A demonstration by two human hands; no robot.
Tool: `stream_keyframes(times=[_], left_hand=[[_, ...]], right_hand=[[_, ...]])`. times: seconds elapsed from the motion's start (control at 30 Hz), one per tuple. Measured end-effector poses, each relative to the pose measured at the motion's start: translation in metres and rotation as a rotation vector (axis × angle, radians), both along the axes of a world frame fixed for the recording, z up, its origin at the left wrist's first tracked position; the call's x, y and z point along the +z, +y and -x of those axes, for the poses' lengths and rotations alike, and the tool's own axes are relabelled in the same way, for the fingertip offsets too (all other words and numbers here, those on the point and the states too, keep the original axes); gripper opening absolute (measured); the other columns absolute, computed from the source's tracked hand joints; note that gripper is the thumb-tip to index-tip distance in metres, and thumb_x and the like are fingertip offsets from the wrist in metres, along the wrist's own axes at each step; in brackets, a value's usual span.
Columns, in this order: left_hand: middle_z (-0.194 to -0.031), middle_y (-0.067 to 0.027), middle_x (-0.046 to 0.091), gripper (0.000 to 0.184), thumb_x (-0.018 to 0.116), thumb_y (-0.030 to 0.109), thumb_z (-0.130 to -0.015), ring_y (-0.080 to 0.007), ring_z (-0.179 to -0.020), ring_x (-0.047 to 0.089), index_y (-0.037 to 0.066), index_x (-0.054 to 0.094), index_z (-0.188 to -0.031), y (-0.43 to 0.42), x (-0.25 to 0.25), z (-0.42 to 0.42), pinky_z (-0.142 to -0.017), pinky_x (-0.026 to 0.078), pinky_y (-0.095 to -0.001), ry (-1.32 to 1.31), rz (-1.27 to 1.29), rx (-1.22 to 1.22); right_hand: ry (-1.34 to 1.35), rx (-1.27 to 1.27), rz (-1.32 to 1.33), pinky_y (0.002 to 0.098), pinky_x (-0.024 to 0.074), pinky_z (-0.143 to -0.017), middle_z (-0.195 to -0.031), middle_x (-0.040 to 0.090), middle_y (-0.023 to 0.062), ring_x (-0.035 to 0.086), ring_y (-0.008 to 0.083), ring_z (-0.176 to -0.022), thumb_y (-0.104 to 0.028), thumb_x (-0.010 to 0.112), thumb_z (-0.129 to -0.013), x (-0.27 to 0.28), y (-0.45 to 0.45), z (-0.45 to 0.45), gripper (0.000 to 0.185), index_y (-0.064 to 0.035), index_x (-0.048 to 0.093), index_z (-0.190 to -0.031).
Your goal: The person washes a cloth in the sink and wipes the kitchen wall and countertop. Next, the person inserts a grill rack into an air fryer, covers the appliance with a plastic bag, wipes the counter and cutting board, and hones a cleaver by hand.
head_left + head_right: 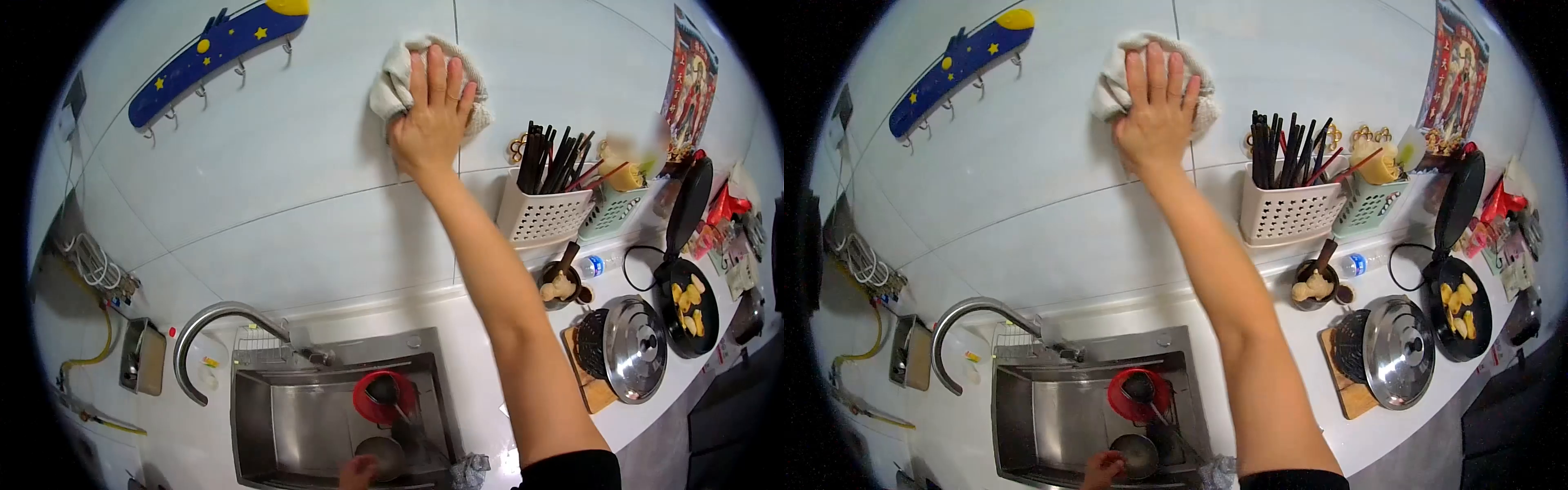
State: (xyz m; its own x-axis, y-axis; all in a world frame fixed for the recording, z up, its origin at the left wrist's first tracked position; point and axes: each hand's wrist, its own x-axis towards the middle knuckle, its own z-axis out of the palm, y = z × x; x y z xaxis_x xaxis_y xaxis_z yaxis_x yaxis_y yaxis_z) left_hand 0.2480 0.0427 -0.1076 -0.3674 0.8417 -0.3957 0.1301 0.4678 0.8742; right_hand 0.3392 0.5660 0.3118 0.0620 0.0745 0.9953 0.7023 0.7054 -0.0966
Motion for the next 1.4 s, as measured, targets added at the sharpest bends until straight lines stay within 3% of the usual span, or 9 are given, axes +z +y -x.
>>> stream_keyframes(times=[0.23, 0.43, 0.57, 0.7, 0.87, 0.93, 1.1, 1.27, 1.4], left_hand=[[-0.085, -0.0046, 0.061, 0.024, 0.058, 0.016, -0.09, -0.014, -0.071, 0.057, 0.004, 0.058, -0.111, 0.036, 0.041, -0.015, -0.064, 0.05, -0.0292, 0.045, 0.102, -0.117], [-0.084, -0.0047, 0.061, 0.026, 0.059, 0.016, -0.089, -0.0146, -0.071, 0.058, 0.004, 0.058, -0.111, 0.055, 0.098, -0.036, -0.065, 0.05, -0.0295, -0.175, 0.098, 0.049], [-0.094, -0.0064, 0.061, 0.028, 0.06, 0.014, -0.089, -0.0146, -0.08, 0.06, 0.003, 0.054, -0.113, 0.03, 0.048, -0.024, -0.072, 0.051, -0.0298, -0.289, 0.173, -0.028], [-0.096, -0.0059, 0.062, 0.028, 0.061, 0.015, -0.088, -0.0136, -0.082, 0.06, 0.003, 0.055, -0.113, 0.038, 0.071, -0.033, -0.073, 0.05, -0.029, -0.348, 0.201, 0.057], [-0.094, -0.0064, 0.065, 0.029, 0.061, 0.018, -0.088, -0.013, -0.08, 0.061, 0.002, 0.057, -0.112, 0.024, 0.033, -0.032, -0.072, 0.05, -0.0285, -0.332, 0.155, 0.02], [-0.094, -0.007, 0.064, 0.029, 0.06, 0.017, -0.088, -0.0135, -0.08, 0.061, 0.002, 0.057, -0.112, 0.028, 0.044, -0.031, -0.072, 0.05, -0.0284, -0.303, 0.133, 0.027], [-0.099, -0.0071, 0.062, 0.026, 0.058, 0.011, -0.089, -0.0147, -0.085, 0.06, 0.002, 0.055, -0.114, 0.018, 0.072, -0.022, -0.075, 0.051, -0.0297, -0.291, 0.105, 0.137], [-0.092, -0.0062, 0.064, 0.025, 0.06, 0.008, -0.087, -0.0137, -0.075, 0.06, 0.001, 0.057, -0.11, -0.001, 0.066, -0.02, -0.068, 0.049, -0.0269, -0.41, 0.143, 0.319], [-0.095, -0.0066, 0.065, 0.031, 0.063, 0.018, -0.086, -0.0142, -0.077, 0.061, 0.002, 0.058, -0.112, 0.002, 0.043, -0.02, -0.07, 0.05, -0.0299, -0.38, 0.112, 0.185]], right_hand=[[-0.77, 0.341, 0.115, 0.0449, 0.0311, -0.105, -0.147, 0.031, 0.0007, 0.03, 0.023, -0.134, -0.013, 0.06, -0.072, -0.17, -0.011, 0.004, 0.071, -0.0184, 0.037, -0.139], [-1.145, 0.328, 0.051, 0.0463, 0.0281, -0.109, -0.15, 0.027, -0.0049, 0.027, 0.0186, -0.137, -0.018, 0.064, -0.068, -0.112, 0.001, -0.027, 0.084, -0.0245, 0.03, -0.144], [-0.238, 0.051, -0.165, 0.0527, 0.0166, -0.11, -0.136, 0.044, 0.0065, 0.035, 0.0272, -0.13, -0.018, 0.055, -0.066, 0.011, 0.022, -0.013, 0.067, -0.0173, 0.046, -0.132], [0.201, -0.249, -0.093, 0.0488, 0.0088, -0.113, -0.148, 0.026, 0.0109, 0.02, 0.0312, -0.138, -0.025, 0.046, -0.085, 0.055, 0.029, 0.009, 0.057, -0.0114, 0.035, -0.139], [-0.528, 0.052, 0.118, 0.0564, 0.0205, -0.105, -0.141, 0.038, 0.0045, 0.034, 0.0312, -0.13, -0.02, 0.066, -0.064, -0.094, -0.019, 0.028, 0.072, -0.0171, 0.045, -0.132], [-0.951, 0.146, 0.202, 0.0501, 0.0306, -0.103, -0.143, 0.036, -0.0025, 0.035, 0.0224, -0.129, -0.016, 0.062, -0.071, -0.19, -0.025, 0.026, 0.068, -0.0276, 0.043, -0.136], [-1.601, 0.212, -0.213, 0.0326, 0.0165, -0.114, -0.153, 0.017, -0.0054, 0.016, 0.0106, -0.14, -0.018, 0.039, -0.088, -0.299, -0.005, 0.022, 0.057, -0.0179, 0.028, -0.144], [-1.628, 0.384, -0.126, 0.0331, 0.0169, -0.115, -0.153, 0.018, -0.0031, 0.013, 0.0128, -0.141, -0.012, 0.049, -0.083, -0.195, -0.016, 0.083, 0.061, -0.0175, 0.032, -0.142], [-0.994, 0.221, -0.142, 0.0443, 0.0241, -0.11, -0.147, 0.031, 0.0012, 0.026, 0.0233, -0.136, -0.019, 0.065, -0.073, 0.001, -0.086, 0.138, 0.071, -0.0204, 0.038, -0.138]])
